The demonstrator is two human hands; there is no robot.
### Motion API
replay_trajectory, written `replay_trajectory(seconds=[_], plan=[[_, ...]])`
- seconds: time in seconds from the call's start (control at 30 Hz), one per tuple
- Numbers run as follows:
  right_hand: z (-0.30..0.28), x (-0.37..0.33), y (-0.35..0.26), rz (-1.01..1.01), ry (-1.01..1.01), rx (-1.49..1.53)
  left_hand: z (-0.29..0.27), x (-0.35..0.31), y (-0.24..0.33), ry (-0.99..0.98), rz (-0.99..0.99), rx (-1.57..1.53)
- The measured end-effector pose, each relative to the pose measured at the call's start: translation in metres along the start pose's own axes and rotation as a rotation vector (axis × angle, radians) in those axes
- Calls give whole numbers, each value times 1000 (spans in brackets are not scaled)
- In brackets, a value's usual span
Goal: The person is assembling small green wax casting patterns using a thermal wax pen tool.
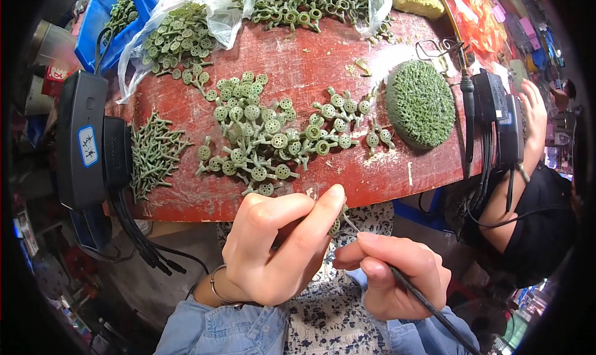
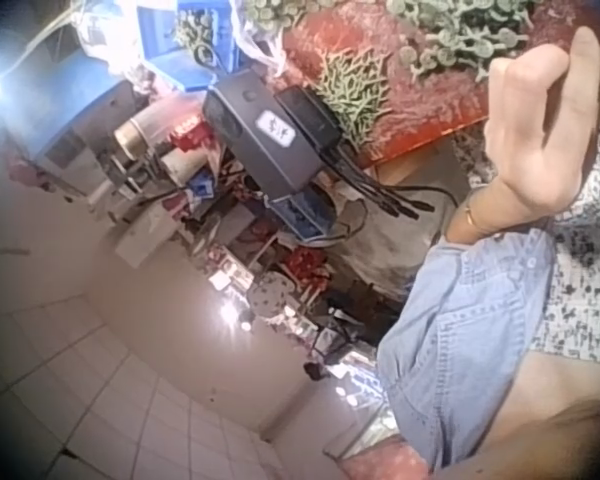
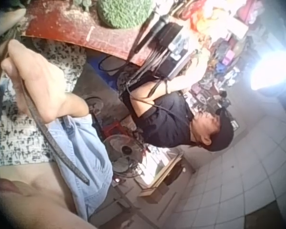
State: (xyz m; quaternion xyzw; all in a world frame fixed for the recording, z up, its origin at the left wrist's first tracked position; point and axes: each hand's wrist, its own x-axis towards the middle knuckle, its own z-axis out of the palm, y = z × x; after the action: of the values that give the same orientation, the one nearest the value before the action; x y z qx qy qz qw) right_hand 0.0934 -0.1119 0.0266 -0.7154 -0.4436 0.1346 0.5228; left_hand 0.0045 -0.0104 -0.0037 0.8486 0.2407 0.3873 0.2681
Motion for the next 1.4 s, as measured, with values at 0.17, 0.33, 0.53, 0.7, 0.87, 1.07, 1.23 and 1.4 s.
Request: replay_trajectory(seconds=[0.17, 0.33, 0.53, 0.7, 0.87, 1.07, 1.23, 1.4], plan=[[-1, 1, 3, -5, -10, -2, 0, 1, -1, -40, -18, -16], [-5, 5, 13, -164, -39, 9, -3, 6, -1, -61, -61, -68], [-9, 13, 17, -203, -67, 26, -4, 9, -1, -102, -111, -143], [-17, 24, 19, -287, -158, 1, -3, 9, -4, -137, -110, -137], [-24, 31, 26, -450, -292, 30, -1, 7, -7, -132, -146, -269], [-41, 19, 19, -43, -232, 409, -8, 16, -3, -237, -232, -415], [-21, 9, 24, -187, -32, 331, -6, 15, -4, -257, -242, -458], [-23, 12, 25, -190, -155, 295, -7, 16, -3, -297, -257, -452]])
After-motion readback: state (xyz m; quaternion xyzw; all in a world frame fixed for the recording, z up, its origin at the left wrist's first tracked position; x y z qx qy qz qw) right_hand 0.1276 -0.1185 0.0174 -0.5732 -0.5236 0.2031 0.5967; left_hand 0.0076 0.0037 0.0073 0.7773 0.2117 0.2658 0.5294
